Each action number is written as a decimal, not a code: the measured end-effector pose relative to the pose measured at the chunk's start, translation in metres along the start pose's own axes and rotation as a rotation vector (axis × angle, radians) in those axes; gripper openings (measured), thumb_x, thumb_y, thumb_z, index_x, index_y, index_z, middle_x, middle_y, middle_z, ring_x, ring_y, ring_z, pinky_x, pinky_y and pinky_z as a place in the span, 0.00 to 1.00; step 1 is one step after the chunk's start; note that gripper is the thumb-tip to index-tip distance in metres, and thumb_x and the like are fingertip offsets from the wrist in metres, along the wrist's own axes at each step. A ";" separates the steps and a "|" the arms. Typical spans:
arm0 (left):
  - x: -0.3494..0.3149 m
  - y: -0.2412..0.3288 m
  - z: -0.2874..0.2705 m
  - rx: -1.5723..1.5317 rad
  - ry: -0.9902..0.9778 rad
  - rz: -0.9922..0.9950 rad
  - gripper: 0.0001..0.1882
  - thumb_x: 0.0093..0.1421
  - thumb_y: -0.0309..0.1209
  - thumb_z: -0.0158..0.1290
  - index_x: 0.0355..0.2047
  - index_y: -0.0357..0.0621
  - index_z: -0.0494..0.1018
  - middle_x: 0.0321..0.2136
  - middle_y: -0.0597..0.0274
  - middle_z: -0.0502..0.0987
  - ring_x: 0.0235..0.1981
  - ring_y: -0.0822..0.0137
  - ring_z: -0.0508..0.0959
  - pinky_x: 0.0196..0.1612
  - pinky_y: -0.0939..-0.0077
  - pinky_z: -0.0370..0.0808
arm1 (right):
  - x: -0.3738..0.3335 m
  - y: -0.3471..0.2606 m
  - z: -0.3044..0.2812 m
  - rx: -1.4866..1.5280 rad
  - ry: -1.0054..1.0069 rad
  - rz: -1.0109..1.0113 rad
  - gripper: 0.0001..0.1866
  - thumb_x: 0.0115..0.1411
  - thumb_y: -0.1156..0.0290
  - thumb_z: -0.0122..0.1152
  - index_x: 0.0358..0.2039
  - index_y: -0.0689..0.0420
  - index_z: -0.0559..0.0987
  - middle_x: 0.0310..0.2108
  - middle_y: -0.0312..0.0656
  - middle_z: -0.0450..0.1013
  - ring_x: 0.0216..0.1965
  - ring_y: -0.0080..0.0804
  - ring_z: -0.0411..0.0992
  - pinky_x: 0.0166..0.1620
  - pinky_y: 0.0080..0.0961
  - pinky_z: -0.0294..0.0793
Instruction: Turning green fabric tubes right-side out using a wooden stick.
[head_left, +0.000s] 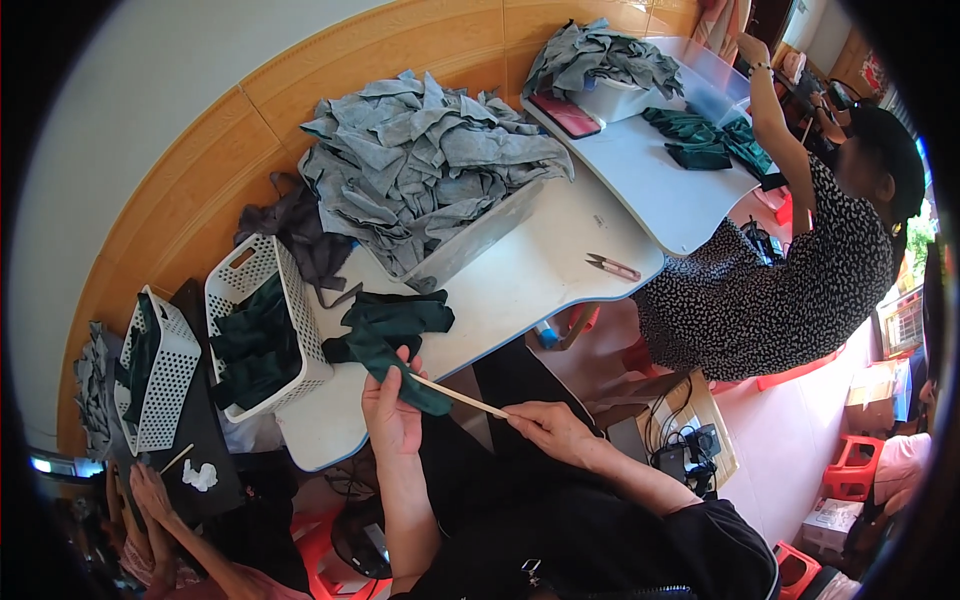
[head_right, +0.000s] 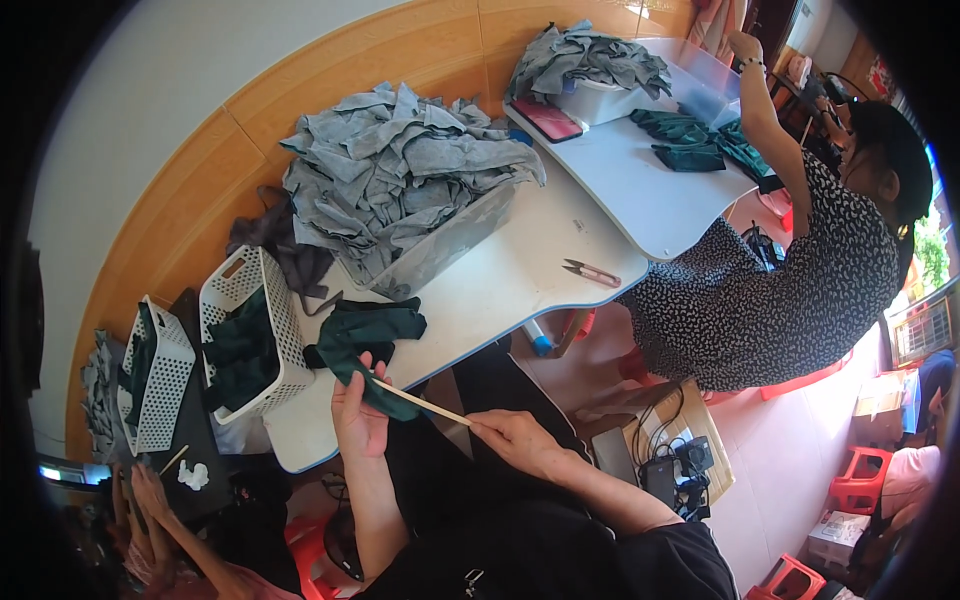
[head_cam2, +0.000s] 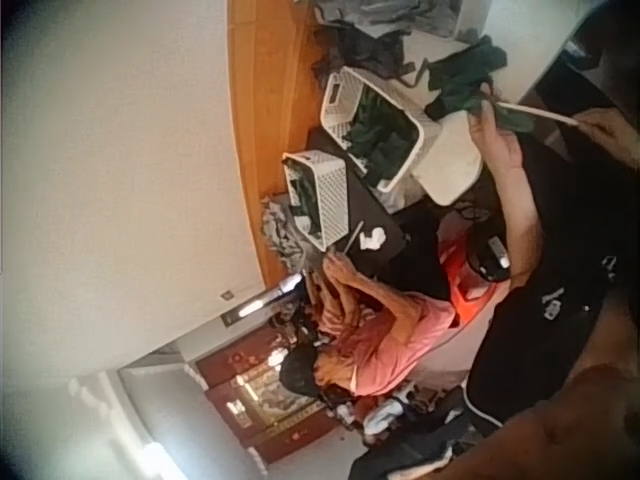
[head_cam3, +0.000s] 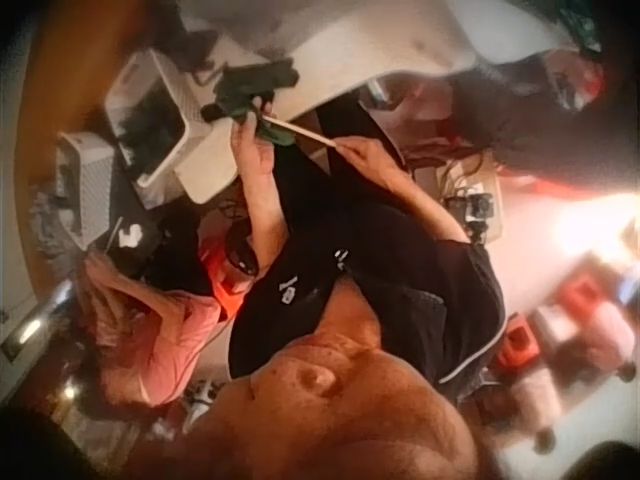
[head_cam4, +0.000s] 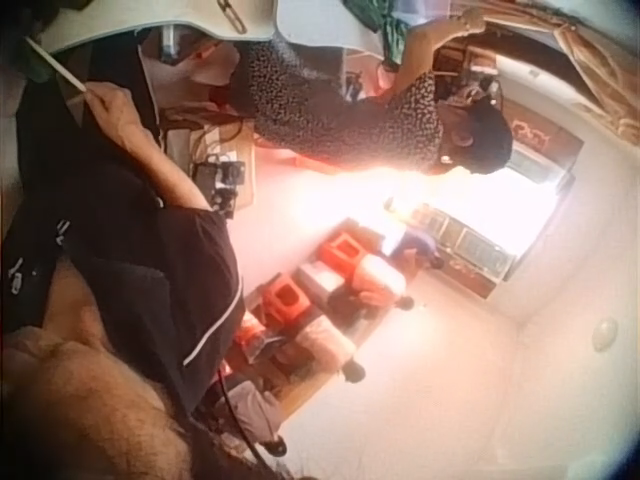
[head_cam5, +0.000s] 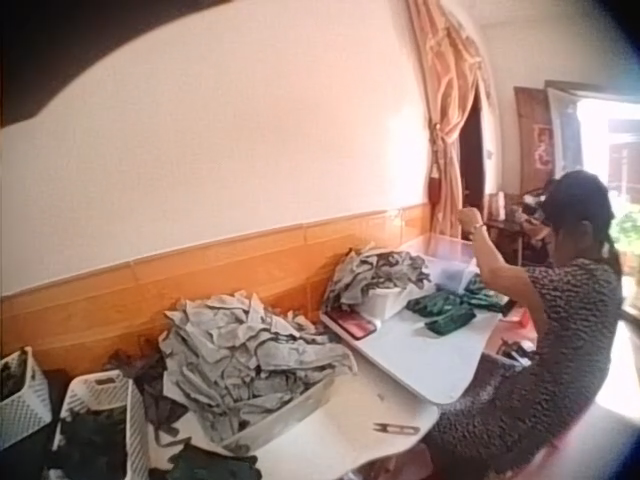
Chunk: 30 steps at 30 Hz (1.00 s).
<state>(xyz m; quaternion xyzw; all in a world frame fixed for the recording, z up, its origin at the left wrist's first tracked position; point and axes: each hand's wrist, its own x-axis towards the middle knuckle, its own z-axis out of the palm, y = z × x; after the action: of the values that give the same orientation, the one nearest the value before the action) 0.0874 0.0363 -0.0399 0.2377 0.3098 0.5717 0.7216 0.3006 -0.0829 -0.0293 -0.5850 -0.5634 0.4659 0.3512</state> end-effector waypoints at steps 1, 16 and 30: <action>-0.001 -0.003 0.002 0.025 0.026 0.016 0.14 0.63 0.24 0.51 0.49 0.37 0.71 0.47 0.53 0.76 0.46 0.61 0.78 0.51 0.65 0.77 | 0.000 0.001 0.001 0.004 -0.008 0.030 0.16 0.66 0.65 0.51 0.48 0.61 0.76 0.33 0.48 0.76 0.36 0.39 0.76 0.40 0.29 0.74; -0.014 0.000 -0.011 0.095 -0.175 -0.092 0.24 0.63 0.32 0.53 0.57 0.33 0.63 0.51 0.45 0.73 0.51 0.53 0.75 0.54 0.58 0.74 | 0.017 0.027 0.031 0.556 -0.203 0.183 0.16 0.69 0.64 0.47 0.49 0.56 0.78 0.20 0.26 0.60 0.23 0.14 0.56 0.26 0.13 0.57; -0.004 0.001 0.003 -0.022 0.046 0.017 0.13 0.63 0.22 0.50 0.48 0.34 0.72 0.45 0.45 0.77 0.46 0.55 0.79 0.49 0.56 0.78 | 0.005 0.023 0.040 0.670 -0.180 0.215 0.16 0.68 0.63 0.48 0.50 0.58 0.77 0.20 0.26 0.60 0.22 0.13 0.55 0.25 0.12 0.56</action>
<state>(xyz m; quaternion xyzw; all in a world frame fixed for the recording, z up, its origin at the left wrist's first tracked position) 0.0884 0.0325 -0.0362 0.2193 0.3178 0.5866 0.7119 0.2707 -0.0853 -0.0647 -0.4501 -0.3435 0.7084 0.4215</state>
